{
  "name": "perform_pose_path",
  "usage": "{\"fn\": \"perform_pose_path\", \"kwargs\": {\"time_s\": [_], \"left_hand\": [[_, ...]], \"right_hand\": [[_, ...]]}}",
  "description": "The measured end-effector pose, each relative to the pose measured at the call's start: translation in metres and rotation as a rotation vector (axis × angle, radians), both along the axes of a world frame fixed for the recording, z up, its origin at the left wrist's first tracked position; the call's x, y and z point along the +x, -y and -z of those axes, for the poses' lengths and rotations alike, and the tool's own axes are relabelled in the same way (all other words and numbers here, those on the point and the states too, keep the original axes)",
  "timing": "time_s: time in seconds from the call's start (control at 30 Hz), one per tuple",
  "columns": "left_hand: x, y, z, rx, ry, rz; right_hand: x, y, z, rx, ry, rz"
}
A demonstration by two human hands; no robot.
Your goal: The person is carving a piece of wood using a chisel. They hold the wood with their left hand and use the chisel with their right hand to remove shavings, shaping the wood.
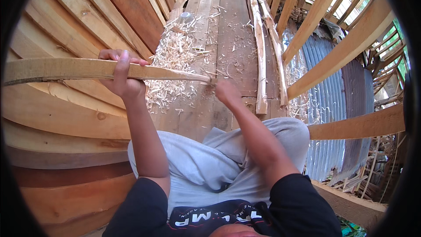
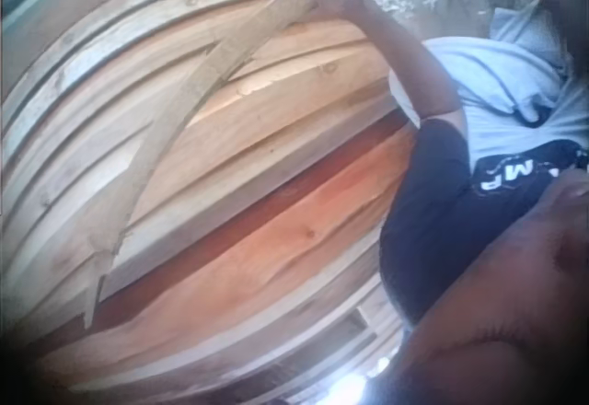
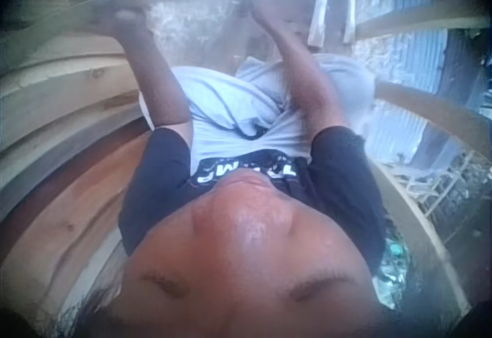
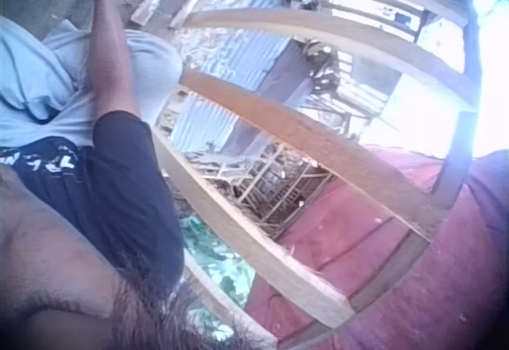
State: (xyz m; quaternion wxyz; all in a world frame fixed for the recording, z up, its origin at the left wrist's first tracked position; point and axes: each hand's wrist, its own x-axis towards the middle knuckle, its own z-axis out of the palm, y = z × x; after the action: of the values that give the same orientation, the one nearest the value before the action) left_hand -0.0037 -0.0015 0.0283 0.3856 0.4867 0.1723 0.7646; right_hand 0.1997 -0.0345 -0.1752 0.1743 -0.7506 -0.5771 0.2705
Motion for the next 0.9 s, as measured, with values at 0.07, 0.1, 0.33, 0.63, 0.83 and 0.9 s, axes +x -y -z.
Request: {"fn": "perform_pose_path", "kwargs": {"time_s": [0.07, 0.1, 0.33, 0.63, 0.83, 0.9], "left_hand": [[0.002, -0.005, -0.004, 0.007, 0.038, 0.028], [0.000, -0.001, -0.002, 0.006, 0.022, -0.009], [0.011, 0.012, -0.005, -0.008, -0.067, -0.085], [0.011, 0.012, -0.006, -0.057, -0.052, -0.212], [0.009, 0.005, -0.004, -0.136, -0.009, -0.293], [0.003, -0.002, -0.002, -0.104, -0.021, -0.329]], "right_hand": [[0.021, -0.005, 0.039, -0.004, 0.010, -0.019], [0.009, -0.007, 0.022, 0.001, -0.035, -0.032], [-0.020, -0.003, -0.057, -0.014, -0.201, 0.076], [-0.035, 0.003, -0.101, -0.035, -0.302, 0.052], [-0.028, -0.014, -0.057, -0.045, -0.349, 0.140], [-0.033, -0.010, -0.066, 0.006, -0.318, 0.113]]}}
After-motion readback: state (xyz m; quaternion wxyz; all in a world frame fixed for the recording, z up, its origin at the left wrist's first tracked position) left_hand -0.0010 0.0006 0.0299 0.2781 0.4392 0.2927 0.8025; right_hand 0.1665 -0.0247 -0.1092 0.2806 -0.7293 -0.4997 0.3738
